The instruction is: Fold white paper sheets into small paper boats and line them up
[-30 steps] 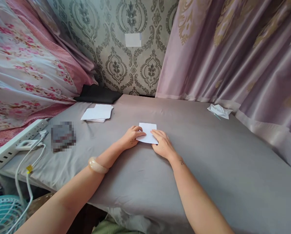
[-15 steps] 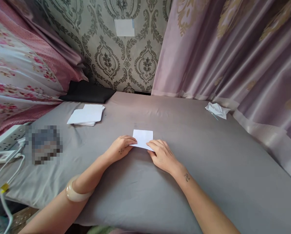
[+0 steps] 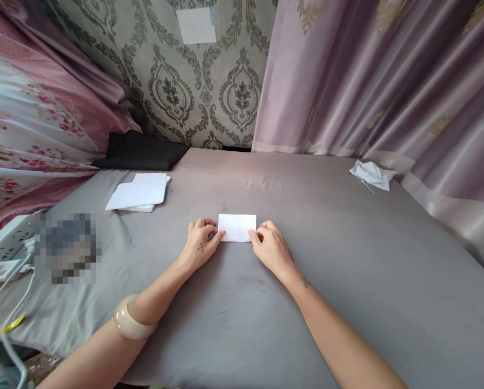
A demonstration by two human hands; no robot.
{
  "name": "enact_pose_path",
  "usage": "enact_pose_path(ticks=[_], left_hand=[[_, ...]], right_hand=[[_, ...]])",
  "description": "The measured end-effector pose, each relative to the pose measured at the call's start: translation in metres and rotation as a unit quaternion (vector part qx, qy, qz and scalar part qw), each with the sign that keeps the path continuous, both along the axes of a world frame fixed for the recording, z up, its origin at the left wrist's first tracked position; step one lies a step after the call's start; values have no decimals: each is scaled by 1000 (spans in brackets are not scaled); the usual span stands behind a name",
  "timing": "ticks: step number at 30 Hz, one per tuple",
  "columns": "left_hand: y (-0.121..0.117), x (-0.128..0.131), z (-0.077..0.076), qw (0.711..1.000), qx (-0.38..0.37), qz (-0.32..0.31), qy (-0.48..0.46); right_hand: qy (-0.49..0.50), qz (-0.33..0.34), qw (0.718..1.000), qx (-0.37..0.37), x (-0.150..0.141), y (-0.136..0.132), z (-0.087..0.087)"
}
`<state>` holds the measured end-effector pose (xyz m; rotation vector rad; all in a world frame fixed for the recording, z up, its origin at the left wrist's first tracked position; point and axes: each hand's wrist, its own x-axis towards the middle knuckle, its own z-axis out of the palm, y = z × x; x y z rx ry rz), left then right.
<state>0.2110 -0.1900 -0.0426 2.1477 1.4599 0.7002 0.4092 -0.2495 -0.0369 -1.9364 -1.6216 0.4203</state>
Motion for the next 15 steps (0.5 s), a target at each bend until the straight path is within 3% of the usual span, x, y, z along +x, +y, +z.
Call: enact_pose_path(ticks=[6, 12, 15], left_hand=[[2, 1, -4, 1000, 25, 0, 15], [1, 0, 4, 996, 46, -13, 76], [-2, -1, 10, 984, 103, -87, 113]], right_hand=[[-51, -40, 998, 23, -7, 0, -5], [-88, -59, 994, 18, -8, 0, -6], [-68, -47, 996, 27, -4, 0, -6]])
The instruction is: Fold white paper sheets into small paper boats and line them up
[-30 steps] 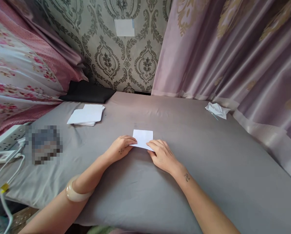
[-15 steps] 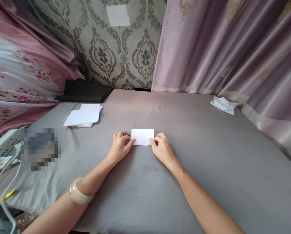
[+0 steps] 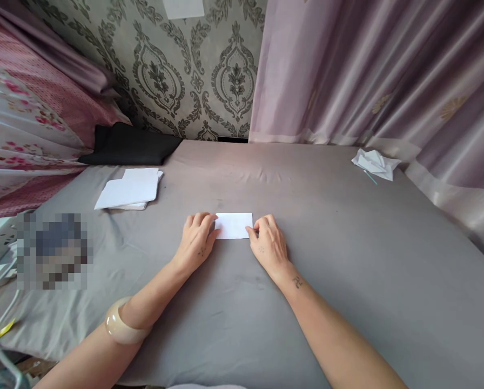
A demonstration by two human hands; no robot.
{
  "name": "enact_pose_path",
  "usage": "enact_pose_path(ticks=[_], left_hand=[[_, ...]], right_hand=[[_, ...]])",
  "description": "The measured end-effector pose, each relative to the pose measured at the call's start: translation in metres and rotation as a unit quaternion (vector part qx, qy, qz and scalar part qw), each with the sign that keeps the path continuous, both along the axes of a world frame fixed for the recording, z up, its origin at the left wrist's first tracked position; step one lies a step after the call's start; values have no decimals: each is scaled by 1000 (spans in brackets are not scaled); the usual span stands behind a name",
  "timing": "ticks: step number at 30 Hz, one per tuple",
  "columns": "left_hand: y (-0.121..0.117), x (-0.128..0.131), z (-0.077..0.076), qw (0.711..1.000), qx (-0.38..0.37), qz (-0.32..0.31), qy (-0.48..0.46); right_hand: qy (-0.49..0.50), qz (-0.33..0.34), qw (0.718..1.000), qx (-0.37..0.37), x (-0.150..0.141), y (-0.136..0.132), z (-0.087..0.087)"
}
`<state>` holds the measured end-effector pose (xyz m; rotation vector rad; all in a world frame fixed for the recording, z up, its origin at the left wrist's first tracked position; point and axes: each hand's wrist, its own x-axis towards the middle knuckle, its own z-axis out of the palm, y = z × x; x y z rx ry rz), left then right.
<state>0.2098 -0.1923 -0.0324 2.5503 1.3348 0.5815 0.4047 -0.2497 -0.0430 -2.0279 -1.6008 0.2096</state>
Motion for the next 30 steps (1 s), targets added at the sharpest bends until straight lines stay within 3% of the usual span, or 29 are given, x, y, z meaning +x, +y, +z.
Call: enact_pose_path(ticks=[3, 5, 9, 16, 19, 22, 24, 27, 30], left_hand=[[-5, 1, 4, 989, 33, -137, 44], [-7, 2, 4, 980, 33, -187, 58], [-6, 3, 2, 978, 44, -190, 69], [-4, 5, 0, 969, 96, -194, 117], [-3, 4, 0, 988, 71, -134, 41], [4, -3, 1, 998, 22, 25, -59], [9, -8, 2, 991, -44, 90, -87], [13, -13, 4, 980, -132, 105, -103], [11, -11, 7, 976, -158, 104, -110]], right_hand=[[27, 51, 998, 18, 4, -2, 0], [28, 98, 994, 34, 5, -5, 1], [-12, 167, 985, 52, 7, -13, 7], [-44, 205, 977, 50, 12, -16, 10], [-45, 204, 977, 53, 11, -16, 10], [-22, 162, 985, 51, 8, -17, 9], [6, 118, 992, 49, 7, -16, 9], [40, 78, 995, 56, 9, -13, 7], [57, 64, 994, 60, 12, -10, 4]])
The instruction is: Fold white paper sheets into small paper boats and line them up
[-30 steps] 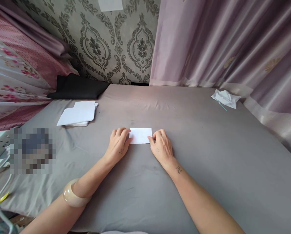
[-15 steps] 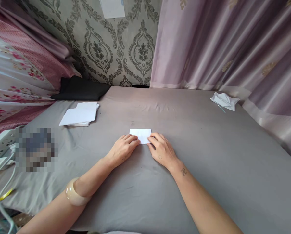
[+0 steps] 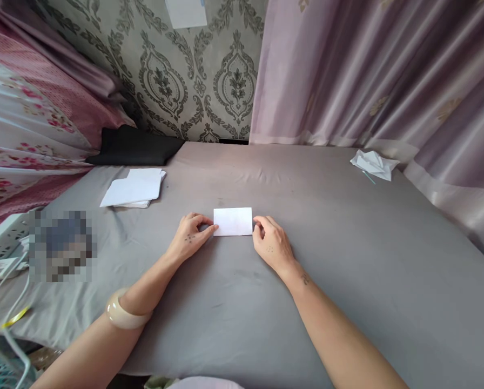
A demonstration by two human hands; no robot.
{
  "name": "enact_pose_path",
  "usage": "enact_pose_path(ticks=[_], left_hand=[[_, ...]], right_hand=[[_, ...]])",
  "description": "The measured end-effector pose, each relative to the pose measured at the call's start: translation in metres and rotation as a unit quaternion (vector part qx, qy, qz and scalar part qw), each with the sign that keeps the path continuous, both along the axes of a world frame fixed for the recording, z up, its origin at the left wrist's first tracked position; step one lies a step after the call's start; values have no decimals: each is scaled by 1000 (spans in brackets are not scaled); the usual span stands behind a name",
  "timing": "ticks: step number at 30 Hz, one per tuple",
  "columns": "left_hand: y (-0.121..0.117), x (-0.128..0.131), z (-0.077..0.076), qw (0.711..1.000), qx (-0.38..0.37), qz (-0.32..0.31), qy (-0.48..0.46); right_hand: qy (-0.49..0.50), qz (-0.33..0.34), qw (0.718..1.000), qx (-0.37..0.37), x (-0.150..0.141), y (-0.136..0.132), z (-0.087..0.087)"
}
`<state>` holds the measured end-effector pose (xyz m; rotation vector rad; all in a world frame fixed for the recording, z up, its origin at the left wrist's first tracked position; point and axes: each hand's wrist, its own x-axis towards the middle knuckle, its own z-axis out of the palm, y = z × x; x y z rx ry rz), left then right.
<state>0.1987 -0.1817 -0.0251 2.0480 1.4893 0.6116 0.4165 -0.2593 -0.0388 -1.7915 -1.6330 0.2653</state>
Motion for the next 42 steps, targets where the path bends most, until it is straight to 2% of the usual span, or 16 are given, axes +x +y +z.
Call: enact_pose_path(ticks=[5, 8, 12, 17, 23, 26, 28, 31, 34, 37, 42], left_hand=[[-6, 4, 4, 997, -15, -61, -42], [-7, 4, 5, 992, 32, -116, -47], [-8, 0, 2, 969, 106, -221, 27], [-8, -6, -1, 936, 139, -308, 98], [-9, -8, -2, 917, 175, -330, 137], [-8, -7, -3, 922, 166, -327, 129], [-8, -6, -4, 938, 148, -298, 96], [-6, -2, -5, 972, 106, -210, 30], [-4, 2, -4, 991, 43, -127, -4], [-3, 5, -4, 996, 10, -92, -15], [-4, 12, -8, 998, 9, -56, -14]], right_hand=[[48, 17, 999, -16, 0, -1, 1], [64, 56, 996, -8, -1, -3, 3], [83, 119, 989, -15, 0, -4, 3], [23, 167, 985, -38, 4, -8, 6], [-53, 182, 980, -53, 5, -13, 14], [-73, 178, 980, -55, 4, -13, 14], [-74, 170, 981, -50, 3, -12, 14], [-39, 143, 987, -53, 1, -11, 13], [20, 98, 993, -65, -1, -10, 12], [49, 43, 996, -58, -4, -6, 8], [14, -23, 999, -38, -9, 4, 1]])
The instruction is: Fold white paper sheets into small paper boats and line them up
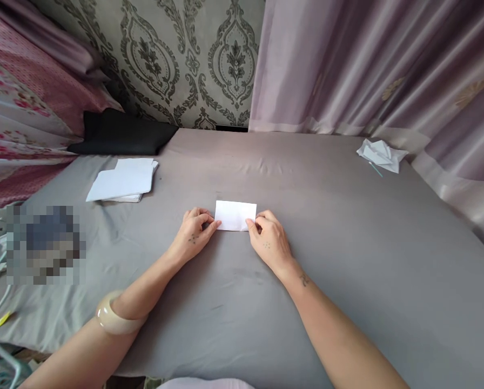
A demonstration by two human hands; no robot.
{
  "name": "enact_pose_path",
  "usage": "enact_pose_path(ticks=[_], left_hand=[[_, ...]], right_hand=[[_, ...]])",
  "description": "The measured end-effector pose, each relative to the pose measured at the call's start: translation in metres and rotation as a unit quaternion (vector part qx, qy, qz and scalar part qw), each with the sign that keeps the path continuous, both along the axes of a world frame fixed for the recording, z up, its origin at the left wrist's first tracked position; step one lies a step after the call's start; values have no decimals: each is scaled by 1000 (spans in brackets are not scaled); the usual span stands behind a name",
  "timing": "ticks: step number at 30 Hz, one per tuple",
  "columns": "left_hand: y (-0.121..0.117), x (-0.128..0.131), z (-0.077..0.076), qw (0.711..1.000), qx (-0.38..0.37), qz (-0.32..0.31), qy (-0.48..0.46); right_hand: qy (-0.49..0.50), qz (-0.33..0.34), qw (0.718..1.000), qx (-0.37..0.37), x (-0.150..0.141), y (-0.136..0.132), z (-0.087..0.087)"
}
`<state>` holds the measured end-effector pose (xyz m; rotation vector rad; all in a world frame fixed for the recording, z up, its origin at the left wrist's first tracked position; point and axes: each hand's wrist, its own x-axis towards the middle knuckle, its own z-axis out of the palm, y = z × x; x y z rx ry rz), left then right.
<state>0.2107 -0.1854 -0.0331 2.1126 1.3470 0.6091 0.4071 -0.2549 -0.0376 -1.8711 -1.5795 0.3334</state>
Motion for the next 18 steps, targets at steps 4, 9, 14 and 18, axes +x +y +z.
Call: enact_pose_path(ticks=[4, 9, 14, 18], left_hand=[[0, 4, -4, 1000, -1, 23, -3], [-2, 5, -6, 999, 7, 35, -1], [-2, 6, -8, 999, 21, 34, 4], [-2, 6, -9, 999, 28, 34, 10]], right_hand=[[-21, -23, 999, -7, -1, 6, -2], [-21, -34, 999, -10, -1, 9, -2], [-25, -44, 999, -18, -1, 9, -2], [-22, -42, 999, -23, -2, 9, -2]])
